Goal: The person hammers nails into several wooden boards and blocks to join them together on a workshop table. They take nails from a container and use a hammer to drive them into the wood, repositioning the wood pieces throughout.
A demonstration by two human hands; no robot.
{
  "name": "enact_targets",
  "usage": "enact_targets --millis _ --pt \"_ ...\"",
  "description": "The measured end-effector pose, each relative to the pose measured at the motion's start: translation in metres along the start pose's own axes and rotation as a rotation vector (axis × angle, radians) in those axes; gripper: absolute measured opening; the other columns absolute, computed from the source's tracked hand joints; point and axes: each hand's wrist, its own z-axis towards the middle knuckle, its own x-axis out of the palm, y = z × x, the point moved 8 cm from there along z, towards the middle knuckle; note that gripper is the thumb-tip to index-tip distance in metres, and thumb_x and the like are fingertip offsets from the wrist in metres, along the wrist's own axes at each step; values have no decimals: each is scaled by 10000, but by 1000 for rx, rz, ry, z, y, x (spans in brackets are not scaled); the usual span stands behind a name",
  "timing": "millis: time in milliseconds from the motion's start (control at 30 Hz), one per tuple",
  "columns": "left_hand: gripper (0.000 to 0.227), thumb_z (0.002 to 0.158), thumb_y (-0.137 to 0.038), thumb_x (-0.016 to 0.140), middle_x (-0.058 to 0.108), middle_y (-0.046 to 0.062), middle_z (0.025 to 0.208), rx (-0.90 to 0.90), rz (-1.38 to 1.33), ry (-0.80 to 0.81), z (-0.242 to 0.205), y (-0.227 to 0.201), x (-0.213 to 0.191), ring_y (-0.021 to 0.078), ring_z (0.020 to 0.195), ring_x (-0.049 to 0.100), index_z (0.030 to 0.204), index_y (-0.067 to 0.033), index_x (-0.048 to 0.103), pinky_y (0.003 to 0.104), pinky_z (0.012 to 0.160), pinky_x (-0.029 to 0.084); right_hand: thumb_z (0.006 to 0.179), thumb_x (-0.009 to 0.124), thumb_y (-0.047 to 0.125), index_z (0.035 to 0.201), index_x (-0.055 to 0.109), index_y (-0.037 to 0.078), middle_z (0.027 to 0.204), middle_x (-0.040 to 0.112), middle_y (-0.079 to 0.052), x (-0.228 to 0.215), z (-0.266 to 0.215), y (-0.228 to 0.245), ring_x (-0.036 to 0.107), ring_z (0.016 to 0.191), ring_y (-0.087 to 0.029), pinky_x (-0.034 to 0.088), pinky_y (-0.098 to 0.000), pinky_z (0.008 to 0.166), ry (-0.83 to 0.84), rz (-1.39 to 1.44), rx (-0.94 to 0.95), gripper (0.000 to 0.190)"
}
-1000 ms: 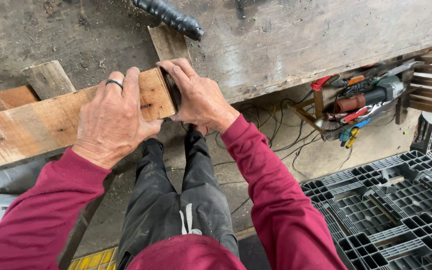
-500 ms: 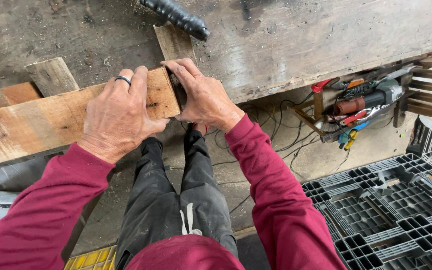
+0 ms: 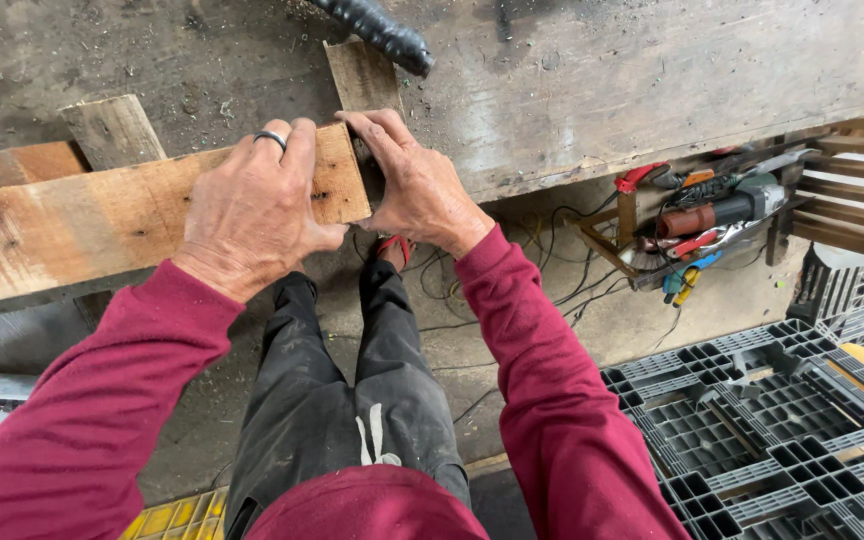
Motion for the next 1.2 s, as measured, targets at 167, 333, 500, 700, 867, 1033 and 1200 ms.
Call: enact_targets --millis 167,333,500,700,867,1033,1200 --pt "1073 605 -548 923 628 202 1081 -7 -52 -65 -8 5 0 314 917 680 1372 75 504 381 691 596 662 942 279 1566 253 99 1412 417 -151 -11 -8 9 659 965 -280 610 -355 802 53 162 38 1150" --pt "461 969 -206 679 612 148 1039 -197 -504 -186 -24 39 11 251 880 659 1344 11 522 367 758 536 974 663 49 1549 519 144 1341 587 -71 -68 -18 18 696 1000 -170 602 -302 828 8 -12 128 600" --pt "168 1138 -101 492 642 119 1053 -250 -903 -503 -41 61 13 171 969 641 1261 0 547 299 898 531 951 783 306 1435 479 76 1189 561 -130 -67 78 26 631 973 -270 536 -384 793 -309 -614 -225 616" --pt "216 1113 -122 549 707 76 973 -277 -1048 -595 -40 68 13 121 929 681 1291 1 560 268 863 550 904 698 216 1197 514 36 1113 618 -216 -26 159 -24 680 853 -435 543 -536 721 -74 -556 11 390" --pt "121 1119 -118 572 731 68 976 -243 -1019 -615 -42 65 10 132 938 707 1181 -14 576 283 842 561 995 630 184 1107 535 6 771 681 -164 -74 83 19 678 626 -274 501 -433 552 -69 5 166 231" --pt "197 1120 -227 581 661 37 867 -264 -1052 -560 -37 71 22 110 818 664 1113 -32 555 287 744 527 1047 609 220 1175 573 48 807 520 40 -46 -102 84 457 694 -49 422 -238 573 -361 352 309 218" --pt "219 1142 -249 593 544 32 888 -185 -1114 -508 -34 75 24 110 807 515 1128 -39 533 287 739 483 1026 630 222 1005 573 69 699 517 52 53 -200 91 454 567 -43 389 -240 490 -486 668 673 165"
